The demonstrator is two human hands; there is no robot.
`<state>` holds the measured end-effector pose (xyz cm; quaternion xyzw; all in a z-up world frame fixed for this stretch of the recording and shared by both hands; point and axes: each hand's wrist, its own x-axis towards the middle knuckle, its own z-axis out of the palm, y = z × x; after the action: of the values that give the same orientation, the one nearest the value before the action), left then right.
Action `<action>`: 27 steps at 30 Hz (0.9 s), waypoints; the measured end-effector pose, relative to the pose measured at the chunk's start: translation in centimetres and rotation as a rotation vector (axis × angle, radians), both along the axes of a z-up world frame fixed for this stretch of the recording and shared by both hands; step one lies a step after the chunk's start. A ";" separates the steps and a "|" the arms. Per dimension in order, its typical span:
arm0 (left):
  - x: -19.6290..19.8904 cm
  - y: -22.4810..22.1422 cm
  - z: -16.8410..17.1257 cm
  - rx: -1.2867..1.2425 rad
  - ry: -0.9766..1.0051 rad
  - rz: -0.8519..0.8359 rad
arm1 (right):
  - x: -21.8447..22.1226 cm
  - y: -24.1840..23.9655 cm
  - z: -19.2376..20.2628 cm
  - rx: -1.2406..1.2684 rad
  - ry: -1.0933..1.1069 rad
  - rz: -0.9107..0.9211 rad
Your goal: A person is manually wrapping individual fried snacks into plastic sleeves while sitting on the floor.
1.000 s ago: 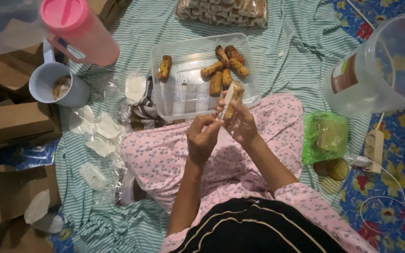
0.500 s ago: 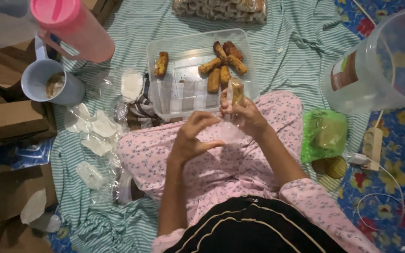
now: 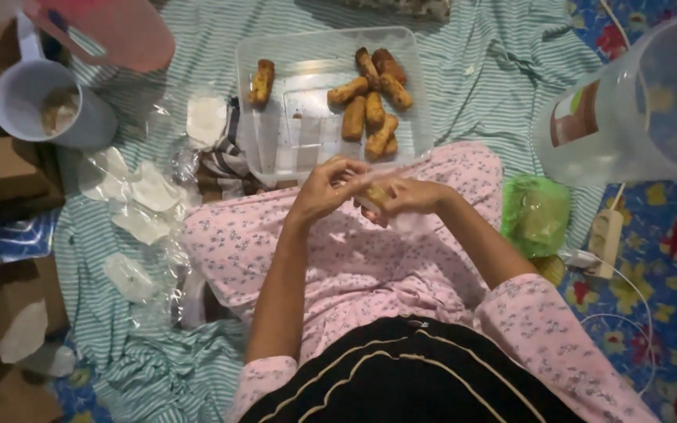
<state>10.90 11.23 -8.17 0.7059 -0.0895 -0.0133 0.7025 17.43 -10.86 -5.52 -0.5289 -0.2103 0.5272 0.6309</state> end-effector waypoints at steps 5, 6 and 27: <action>-0.2 0.1 -2.8 -0.066 0.135 -0.020 | 0.3 1.4 1.2 -0.094 -0.033 0.142; -0.2 0.0 -3.0 -0.090 0.143 0.003 | 0.6 1.3 0.4 -0.063 -0.026 0.163; 0.7 -1.1 -5.3 -0.102 0.377 0.273 | 0.8 -2.2 -1.2 -0.233 -0.174 -0.162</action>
<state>11.59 10.08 -13.47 0.6601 0.1387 -0.0452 0.7369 18.24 -13.03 -6.75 -0.6574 -0.1586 0.4476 0.5851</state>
